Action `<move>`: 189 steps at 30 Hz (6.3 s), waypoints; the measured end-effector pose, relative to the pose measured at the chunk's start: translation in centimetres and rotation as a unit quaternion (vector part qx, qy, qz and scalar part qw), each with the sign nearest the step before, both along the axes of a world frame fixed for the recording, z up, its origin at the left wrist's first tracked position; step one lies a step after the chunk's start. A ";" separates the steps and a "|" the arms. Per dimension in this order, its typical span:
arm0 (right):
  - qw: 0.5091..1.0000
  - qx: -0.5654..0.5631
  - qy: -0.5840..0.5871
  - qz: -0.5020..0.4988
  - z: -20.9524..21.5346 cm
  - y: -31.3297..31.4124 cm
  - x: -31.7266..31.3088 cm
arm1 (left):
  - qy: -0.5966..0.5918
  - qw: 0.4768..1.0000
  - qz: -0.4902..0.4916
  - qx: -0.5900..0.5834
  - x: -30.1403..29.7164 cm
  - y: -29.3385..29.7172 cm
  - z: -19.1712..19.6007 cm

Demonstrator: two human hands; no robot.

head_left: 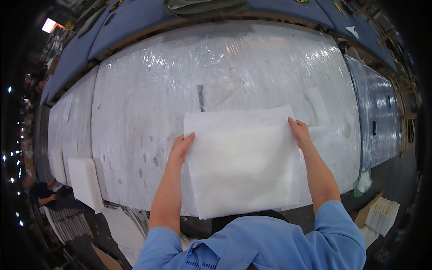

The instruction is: The person removes a white foam sheet from a plastic bag and places it on a large worktable. They repeatedly fold the foam sheet in half multiple times, pressing and smoothing each fold by hand. The folded foam is held in the hands as the clip ends.

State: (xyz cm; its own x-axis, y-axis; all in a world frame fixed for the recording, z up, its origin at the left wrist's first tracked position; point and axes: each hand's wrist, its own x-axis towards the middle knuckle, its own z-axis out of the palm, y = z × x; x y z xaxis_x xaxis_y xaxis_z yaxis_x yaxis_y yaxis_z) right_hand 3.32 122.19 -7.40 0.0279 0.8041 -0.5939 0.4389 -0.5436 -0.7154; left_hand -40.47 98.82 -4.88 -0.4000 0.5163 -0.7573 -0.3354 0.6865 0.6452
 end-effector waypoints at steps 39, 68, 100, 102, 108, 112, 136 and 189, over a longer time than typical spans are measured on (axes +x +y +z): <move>0.974 0.118 -0.195 0.012 -6.2 0.3 -0.1 | 0.358 0.928 0.021 -0.098 -0.3 0.9 -9.0; 0.983 0.158 -0.036 -0.083 -5.7 -10.7 5.7 | 0.284 0.952 0.086 0.077 4.2 -6.8 -7.9; 0.967 0.169 -0.177 0.075 -2.4 -26.4 14.9 | 0.371 0.928 -0.036 -0.029 15.7 -25.0 -4.1; 0.965 0.172 -0.187 0.071 -2.4 -27.2 15.0 | 0.383 0.923 -0.041 -0.021 15.7 -25.2 -4.0; 0.982 0.144 -0.108 0.053 -1.2 -28.5 15.3 | 0.181 0.979 0.095 0.006 16.3 -27.2 -3.8; 0.974 0.153 -0.138 0.092 -1.2 -29.3 15.4 | 0.216 0.973 0.066 0.035 17.3 -28.1 -4.1; 0.998 -0.031 0.004 0.054 1.3 -21.4 15.6 | 0.038 0.998 -0.002 -0.042 9.8 -23.2 -1.6; 0.969 0.213 -0.120 -0.018 -7.3 0.0 0.6 | 0.468 0.880 -0.060 -0.057 0.6 0.6 -7.1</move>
